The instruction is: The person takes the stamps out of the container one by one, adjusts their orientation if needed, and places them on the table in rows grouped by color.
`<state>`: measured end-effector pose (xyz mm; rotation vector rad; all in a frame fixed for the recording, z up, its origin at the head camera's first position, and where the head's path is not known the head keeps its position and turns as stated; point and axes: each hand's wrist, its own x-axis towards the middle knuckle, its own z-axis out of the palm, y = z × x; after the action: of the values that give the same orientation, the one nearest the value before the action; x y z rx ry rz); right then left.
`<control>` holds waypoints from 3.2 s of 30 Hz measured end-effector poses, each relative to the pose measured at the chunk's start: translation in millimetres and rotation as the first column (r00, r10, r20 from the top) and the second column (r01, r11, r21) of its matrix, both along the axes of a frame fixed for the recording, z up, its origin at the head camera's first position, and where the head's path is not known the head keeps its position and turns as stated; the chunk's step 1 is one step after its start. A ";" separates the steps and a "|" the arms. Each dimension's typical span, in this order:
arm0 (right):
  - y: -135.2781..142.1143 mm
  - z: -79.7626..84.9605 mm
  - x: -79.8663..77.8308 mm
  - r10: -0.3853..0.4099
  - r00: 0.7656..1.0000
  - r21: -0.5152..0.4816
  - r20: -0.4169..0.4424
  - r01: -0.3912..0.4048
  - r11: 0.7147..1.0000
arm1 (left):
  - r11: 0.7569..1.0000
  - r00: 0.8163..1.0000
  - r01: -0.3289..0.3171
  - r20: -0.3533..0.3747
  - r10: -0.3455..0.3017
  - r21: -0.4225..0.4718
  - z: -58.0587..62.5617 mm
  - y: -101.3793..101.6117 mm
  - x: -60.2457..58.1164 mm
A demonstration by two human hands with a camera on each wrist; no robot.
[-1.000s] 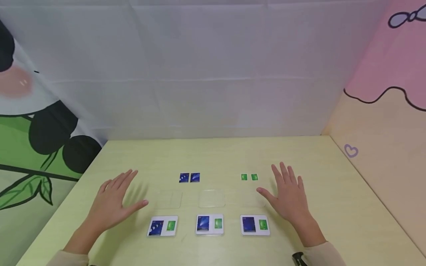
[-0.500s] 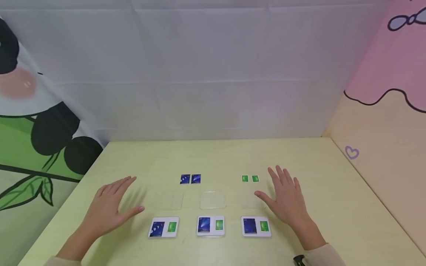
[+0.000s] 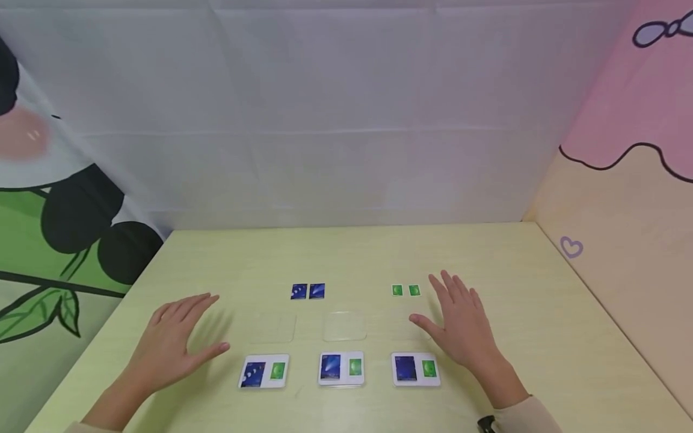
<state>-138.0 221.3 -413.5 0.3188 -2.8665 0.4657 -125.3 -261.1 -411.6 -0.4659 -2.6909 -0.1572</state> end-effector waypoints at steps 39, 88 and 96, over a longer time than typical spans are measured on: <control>-26.8 6.6 4.0 0.173 0.985 0.033 0.027 -0.173 0.984 | 0.995 0.995 0.040 0.098 -0.031 -0.088 -1.2 -2.0 10.1; -60.9 10.3 4.2 0.348 0.936 0.080 0.050 -0.351 0.933 | 0.984 0.982 0.142 0.139 -0.127 -0.106 -7.4 6.6 29.1; -66.3 12.4 3.9 0.352 0.933 0.093 0.077 -0.359 0.929 | 0.984 0.973 0.134 0.206 -0.107 -0.119 -7.9 8.7 31.2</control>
<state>-134.1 155.1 -401.0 0.8682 -2.9005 0.3890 -94.2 -252.4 -419.4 -0.6892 -2.8813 -0.0622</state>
